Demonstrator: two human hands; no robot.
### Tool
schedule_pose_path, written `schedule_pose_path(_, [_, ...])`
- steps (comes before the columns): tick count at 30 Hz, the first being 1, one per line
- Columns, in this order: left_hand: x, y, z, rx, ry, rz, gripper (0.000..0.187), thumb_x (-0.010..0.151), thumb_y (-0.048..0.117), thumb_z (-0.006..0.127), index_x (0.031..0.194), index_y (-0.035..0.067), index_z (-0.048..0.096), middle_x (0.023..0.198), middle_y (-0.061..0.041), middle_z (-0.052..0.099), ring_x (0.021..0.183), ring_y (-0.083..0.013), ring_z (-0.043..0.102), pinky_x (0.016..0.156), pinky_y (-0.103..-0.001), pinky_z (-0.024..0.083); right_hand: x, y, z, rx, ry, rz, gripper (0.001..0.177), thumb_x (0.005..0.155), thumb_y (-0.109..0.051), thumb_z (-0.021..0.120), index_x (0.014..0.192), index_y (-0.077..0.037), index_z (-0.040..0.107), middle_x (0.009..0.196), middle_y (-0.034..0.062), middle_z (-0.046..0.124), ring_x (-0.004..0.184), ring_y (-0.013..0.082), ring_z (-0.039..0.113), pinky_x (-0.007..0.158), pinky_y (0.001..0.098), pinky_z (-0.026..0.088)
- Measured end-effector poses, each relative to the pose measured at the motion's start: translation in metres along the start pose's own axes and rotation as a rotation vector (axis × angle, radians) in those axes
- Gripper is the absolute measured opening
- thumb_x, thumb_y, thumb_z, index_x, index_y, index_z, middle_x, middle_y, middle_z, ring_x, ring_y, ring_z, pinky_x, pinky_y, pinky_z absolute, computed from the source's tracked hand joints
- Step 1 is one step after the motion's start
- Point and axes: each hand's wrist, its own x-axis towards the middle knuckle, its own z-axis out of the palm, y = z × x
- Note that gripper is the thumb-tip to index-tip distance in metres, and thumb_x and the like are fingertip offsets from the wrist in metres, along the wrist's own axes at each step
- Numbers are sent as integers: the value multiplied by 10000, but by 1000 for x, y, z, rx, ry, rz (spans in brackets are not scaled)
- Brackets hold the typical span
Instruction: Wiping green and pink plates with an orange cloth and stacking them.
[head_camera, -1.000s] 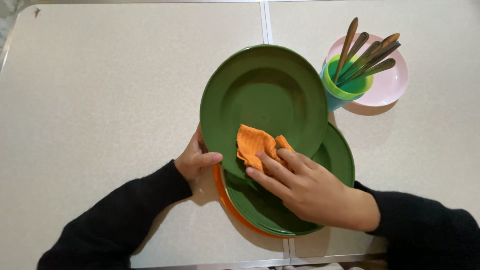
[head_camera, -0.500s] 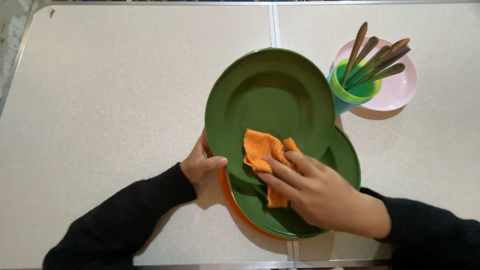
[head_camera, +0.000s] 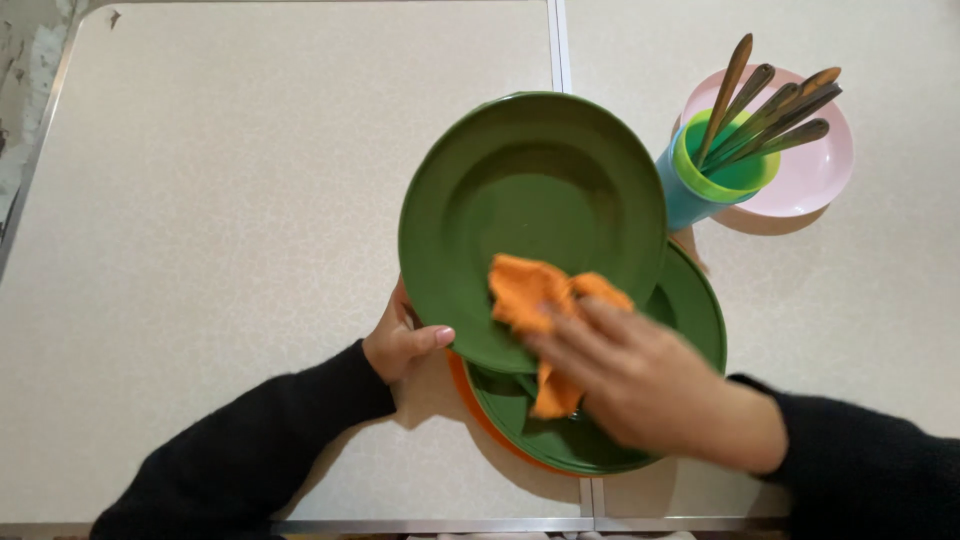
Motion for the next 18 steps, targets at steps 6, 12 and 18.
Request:
schedule_pose_path(6, [-11, 15, 6, 79, -89, 57, 592, 907, 206, 783, 1411, 12, 540, 1325, -148, 676, 1225, -296, 662, 1065, -458, 569, 15, 39, -24, -189, -36, 105, 524, 828, -140, 545, 1335, -39, 628, 1380, 192, 614, 1261, 382, 580, 1180, 477, 393])
schedule_pose_path(12, [-31, 17, 2, 257, -181, 34, 727, 902, 294, 798, 1474, 27, 437, 1372, -155, 616, 1259, -291, 619, 1042, -460, 576, 27, 43, -24, -384, 153, 100, 395, 930, -10, 434, 1237, -10, 684, 1382, 234, 630, 1204, 322, 622, 1039, 433, 492])
schedule_pose_path(18, [-45, 23, 17, 133, -354, -17, 708, 941, 212, 788, 1524, 47, 422, 1448, -160, 571, 1295, -302, 600, 1047, -507, 573, 30, 24, -19, -414, 243, 40, 313, 1113, -193, 541, 1388, -142, 683, 1466, 50, 515, 1265, 351, 528, 1024, 475, 564])
